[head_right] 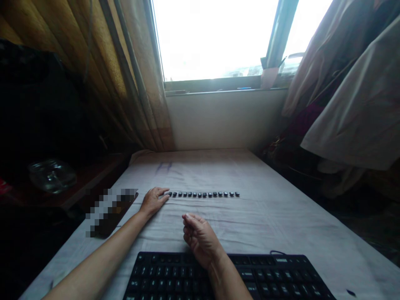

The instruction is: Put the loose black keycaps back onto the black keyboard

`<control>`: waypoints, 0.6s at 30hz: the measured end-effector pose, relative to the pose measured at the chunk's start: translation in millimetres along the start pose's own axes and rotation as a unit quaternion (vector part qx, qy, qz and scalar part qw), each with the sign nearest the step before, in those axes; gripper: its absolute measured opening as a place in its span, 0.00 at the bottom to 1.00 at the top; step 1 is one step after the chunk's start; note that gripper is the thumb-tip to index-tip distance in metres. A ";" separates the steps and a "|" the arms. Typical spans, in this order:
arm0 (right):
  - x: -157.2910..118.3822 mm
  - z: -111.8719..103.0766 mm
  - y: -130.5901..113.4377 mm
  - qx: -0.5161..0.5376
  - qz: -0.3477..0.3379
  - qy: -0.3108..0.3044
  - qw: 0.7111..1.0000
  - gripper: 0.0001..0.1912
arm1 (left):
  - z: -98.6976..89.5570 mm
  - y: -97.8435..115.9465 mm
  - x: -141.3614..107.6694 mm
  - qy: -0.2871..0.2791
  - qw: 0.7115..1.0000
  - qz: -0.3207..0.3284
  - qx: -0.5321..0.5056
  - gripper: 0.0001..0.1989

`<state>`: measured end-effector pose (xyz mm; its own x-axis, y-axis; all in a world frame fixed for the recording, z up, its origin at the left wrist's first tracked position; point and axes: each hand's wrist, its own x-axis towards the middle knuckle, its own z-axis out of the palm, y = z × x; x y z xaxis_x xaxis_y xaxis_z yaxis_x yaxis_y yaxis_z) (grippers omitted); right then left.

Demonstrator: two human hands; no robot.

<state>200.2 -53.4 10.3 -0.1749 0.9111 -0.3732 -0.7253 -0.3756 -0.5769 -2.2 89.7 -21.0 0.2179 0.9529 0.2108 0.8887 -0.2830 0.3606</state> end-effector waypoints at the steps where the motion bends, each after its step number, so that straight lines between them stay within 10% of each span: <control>1: 0.4 -0.4 0.0 0.000 0.001 -0.001 1.000 0.24 | 0.6 -0.8 1.2 -0.001 1.000 0.002 0.002 0.15; 11: -1.7 0.0 -2.7 -0.027 -0.003 0.018 0.999 0.23 | -0.8 -2.9 1.3 -0.008 0.999 0.019 -0.033 0.15; 18: -2.0 -0.3 -3.5 -0.074 -0.021 0.013 0.997 0.19 | -24.1 -3.6 -61.1 -0.011 0.992 0.055 -0.112 0.14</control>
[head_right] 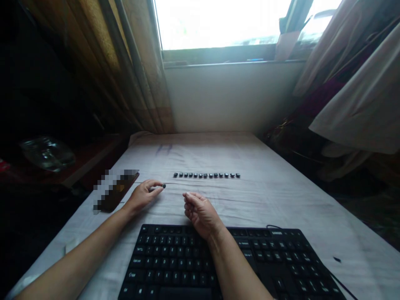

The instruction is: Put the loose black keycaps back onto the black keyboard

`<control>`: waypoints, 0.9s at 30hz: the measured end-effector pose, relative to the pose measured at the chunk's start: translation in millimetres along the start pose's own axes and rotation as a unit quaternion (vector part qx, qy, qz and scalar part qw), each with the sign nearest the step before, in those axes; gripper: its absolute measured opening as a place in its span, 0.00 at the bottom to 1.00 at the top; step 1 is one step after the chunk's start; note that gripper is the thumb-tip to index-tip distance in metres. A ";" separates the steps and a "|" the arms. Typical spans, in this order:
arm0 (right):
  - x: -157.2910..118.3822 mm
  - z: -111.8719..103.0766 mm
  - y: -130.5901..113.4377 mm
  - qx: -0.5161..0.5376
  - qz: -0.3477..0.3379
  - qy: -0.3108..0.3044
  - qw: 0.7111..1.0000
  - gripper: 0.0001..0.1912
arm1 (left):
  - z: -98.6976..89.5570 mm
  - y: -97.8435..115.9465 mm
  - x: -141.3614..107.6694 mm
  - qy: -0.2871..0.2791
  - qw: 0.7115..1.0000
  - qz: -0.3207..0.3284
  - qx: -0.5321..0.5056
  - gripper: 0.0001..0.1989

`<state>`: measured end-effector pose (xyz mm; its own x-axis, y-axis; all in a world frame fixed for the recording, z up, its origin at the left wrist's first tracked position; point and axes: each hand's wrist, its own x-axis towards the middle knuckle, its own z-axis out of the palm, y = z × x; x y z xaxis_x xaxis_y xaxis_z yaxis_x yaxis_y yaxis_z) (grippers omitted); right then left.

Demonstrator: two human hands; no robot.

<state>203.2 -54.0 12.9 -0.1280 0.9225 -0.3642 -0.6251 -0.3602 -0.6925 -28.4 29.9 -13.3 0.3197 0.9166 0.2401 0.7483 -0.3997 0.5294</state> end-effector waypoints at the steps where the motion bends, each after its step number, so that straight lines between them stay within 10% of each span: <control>1: 0.0 0.6 0.5 -0.006 -0.003 -0.002 1.000 0.19 | -3.4 4.0 -13.9 0.006 1.000 0.007 -0.010 0.13; 9: -9.6 9.6 9.9 -0.216 -0.083 -0.045 0.972 0.16 | -12.4 48.7 -93.3 0.075 0.994 0.037 -0.076 0.07; 27: -19.2 10.1 29.7 -0.527 -0.282 -0.123 0.792 0.04 | -2.6 58.3 -102.4 0.080 0.985 0.071 -0.132 0.07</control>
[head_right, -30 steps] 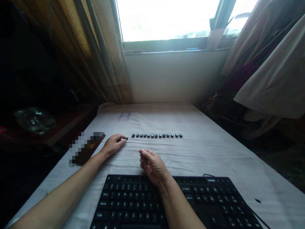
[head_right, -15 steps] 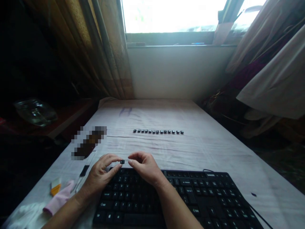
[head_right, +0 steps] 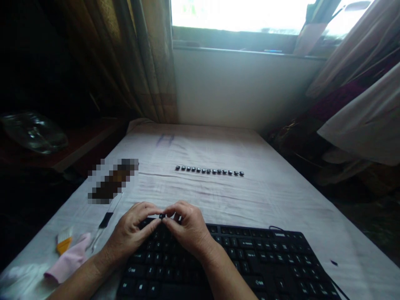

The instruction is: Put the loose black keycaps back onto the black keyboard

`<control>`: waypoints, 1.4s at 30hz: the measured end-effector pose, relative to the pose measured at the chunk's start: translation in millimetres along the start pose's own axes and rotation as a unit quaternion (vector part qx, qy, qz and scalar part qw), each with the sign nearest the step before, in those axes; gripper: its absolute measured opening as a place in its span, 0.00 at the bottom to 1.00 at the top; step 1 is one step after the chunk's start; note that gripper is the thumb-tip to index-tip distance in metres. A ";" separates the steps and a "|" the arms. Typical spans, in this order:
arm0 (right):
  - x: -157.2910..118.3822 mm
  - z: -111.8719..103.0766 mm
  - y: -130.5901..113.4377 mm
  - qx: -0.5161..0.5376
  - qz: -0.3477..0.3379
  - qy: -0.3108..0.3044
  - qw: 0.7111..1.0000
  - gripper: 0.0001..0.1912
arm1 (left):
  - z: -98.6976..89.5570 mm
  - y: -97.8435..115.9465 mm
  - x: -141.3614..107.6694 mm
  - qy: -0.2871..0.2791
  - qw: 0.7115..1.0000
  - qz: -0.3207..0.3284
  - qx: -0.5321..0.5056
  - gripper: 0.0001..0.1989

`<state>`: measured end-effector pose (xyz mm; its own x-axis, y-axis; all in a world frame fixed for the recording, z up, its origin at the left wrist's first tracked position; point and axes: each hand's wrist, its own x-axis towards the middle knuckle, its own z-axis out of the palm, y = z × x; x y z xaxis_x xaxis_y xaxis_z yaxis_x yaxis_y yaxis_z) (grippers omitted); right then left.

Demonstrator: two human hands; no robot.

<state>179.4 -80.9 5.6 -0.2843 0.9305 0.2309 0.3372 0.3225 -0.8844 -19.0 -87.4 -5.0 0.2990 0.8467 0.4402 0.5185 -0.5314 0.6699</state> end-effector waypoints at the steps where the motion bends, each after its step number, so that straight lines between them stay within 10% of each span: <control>1: -0.3 0.0 0.1 -0.005 -0.004 0.000 1.000 0.04 | 0.1 0.2 -0.4 -0.002 1.000 0.000 -0.002 0.07; 42: -9.9 -11.5 -11.6 -0.213 0.002 -0.073 0.974 0.03 | -1.4 -2.3 1.0 -0.064 0.995 -0.066 -0.042 0.08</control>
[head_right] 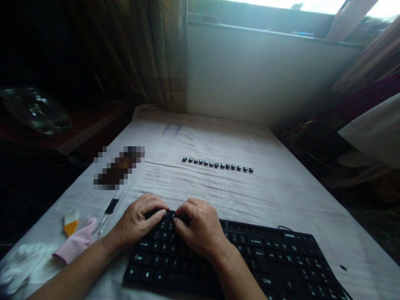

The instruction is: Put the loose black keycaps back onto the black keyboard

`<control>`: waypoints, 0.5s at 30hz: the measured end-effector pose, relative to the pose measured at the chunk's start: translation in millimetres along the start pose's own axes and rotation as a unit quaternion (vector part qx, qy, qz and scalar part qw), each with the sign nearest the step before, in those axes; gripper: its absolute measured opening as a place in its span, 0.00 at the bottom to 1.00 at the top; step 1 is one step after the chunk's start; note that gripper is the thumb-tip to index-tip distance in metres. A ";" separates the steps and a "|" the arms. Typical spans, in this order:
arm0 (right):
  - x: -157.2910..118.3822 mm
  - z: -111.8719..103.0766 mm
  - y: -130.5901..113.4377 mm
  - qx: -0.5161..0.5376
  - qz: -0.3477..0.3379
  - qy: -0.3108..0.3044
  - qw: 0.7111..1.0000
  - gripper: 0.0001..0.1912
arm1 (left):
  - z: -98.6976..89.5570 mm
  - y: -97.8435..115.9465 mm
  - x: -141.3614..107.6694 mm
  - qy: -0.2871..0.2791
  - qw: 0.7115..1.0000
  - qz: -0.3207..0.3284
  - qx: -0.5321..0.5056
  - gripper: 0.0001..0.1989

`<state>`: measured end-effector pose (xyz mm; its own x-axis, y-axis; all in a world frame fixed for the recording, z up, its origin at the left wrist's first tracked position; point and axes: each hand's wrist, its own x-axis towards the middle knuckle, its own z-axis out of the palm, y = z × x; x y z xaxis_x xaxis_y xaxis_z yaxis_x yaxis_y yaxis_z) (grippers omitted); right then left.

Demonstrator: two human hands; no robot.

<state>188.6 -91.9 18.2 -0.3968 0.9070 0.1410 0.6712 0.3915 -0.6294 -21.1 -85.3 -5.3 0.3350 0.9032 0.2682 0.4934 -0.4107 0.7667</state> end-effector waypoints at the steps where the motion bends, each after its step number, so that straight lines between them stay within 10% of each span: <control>1: 0.1 0.1 -0.3 -0.003 0.001 -0.002 1.000 0.03 | 0.1 -0.4 -0.2 0.000 1.000 0.002 0.000 0.08; 15: 2.2 1.9 -3.5 -0.058 0.005 -0.018 0.998 0.03 | -0.2 -2.5 -1.1 -0.004 1.000 0.008 0.002 0.07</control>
<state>184.1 -91.6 19.3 -0.4115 0.9052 0.1065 0.7422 0.4006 -0.5372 -22.8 -85.2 -7.4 0.3501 0.8952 0.2758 0.4906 -0.4260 0.7601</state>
